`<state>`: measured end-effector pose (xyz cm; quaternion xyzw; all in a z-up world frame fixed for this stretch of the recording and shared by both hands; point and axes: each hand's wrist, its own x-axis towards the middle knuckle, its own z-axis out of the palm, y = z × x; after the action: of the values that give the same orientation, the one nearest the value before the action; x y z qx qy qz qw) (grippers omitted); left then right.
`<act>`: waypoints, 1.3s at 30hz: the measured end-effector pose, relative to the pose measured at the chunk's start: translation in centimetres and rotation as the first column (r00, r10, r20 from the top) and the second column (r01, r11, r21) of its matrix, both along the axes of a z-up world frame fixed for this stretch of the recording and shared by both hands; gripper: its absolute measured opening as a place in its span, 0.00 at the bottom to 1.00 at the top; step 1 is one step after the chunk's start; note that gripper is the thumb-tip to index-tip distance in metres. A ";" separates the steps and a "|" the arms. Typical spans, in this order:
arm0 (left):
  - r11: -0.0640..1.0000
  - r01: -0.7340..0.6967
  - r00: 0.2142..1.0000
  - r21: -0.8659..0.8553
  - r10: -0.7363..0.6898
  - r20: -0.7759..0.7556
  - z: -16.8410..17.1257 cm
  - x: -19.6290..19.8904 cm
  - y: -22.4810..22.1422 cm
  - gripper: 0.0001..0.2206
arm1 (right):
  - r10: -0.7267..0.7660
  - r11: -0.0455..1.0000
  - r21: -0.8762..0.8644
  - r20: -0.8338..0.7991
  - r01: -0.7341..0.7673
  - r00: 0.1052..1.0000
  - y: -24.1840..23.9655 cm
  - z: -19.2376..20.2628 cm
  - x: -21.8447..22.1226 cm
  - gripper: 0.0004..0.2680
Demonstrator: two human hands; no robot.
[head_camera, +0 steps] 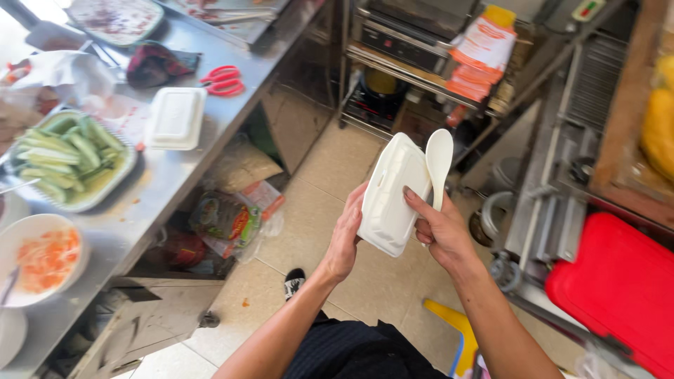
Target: The person scoops pomegranate seeds into plastic cups using a slotted spoon, then scoops yellow rice from a container into a foam takeaway box.
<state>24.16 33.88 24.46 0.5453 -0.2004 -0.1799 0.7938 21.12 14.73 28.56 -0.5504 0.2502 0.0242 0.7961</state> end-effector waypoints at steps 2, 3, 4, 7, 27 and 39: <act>0.993 -0.118 0.980 0.012 0.114 0.164 0.0 2.6 4.2 0.30 | 0.086 0.995 -0.046 0.002 -0.086 0.996 4.3 0.1 4.0 0.18; 0.990 -0.139 0.986 -0.008 0.139 0.092 -0.3 4.0 6.5 0.29 | 0.121 0.991 -0.065 -0.007 -0.121 0.993 6.6 -0.1 5.7 0.18; 0.986 -0.162 0.987 -0.028 0.162 0.020 -0.7 5.6 8.8 0.28 | 0.158 0.985 -0.064 0.001 -0.157 0.987 9.0 -0.3 7.7 0.18; 0.962 -0.264 0.964 -0.075 0.260 -0.051 -1.3 10.3 14.7 0.25 | 0.241 0.968 -0.073 -0.002 -0.240 0.971 15.0 -0.1 13.7 0.19; 0.184 -0.736 0.548 0.652 0.727 0.414 -9.9 33.9 32.8 0.29 | 0.319 0.944 -0.089 0.020 -0.316 0.948 25.5 -11.3 39.8 0.16; 0.588 -0.475 0.672 0.654 0.722 -0.161 -13.9 34.9 34.4 0.37 | -0.136 0.969 -0.204 0.016 0.136 0.991 31.2 -18.5 54.5 0.15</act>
<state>59.07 68.28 10.51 0.7370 0.2348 -0.0549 0.6314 75.60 45.91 10.02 -0.6109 0.2876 -0.0568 0.7354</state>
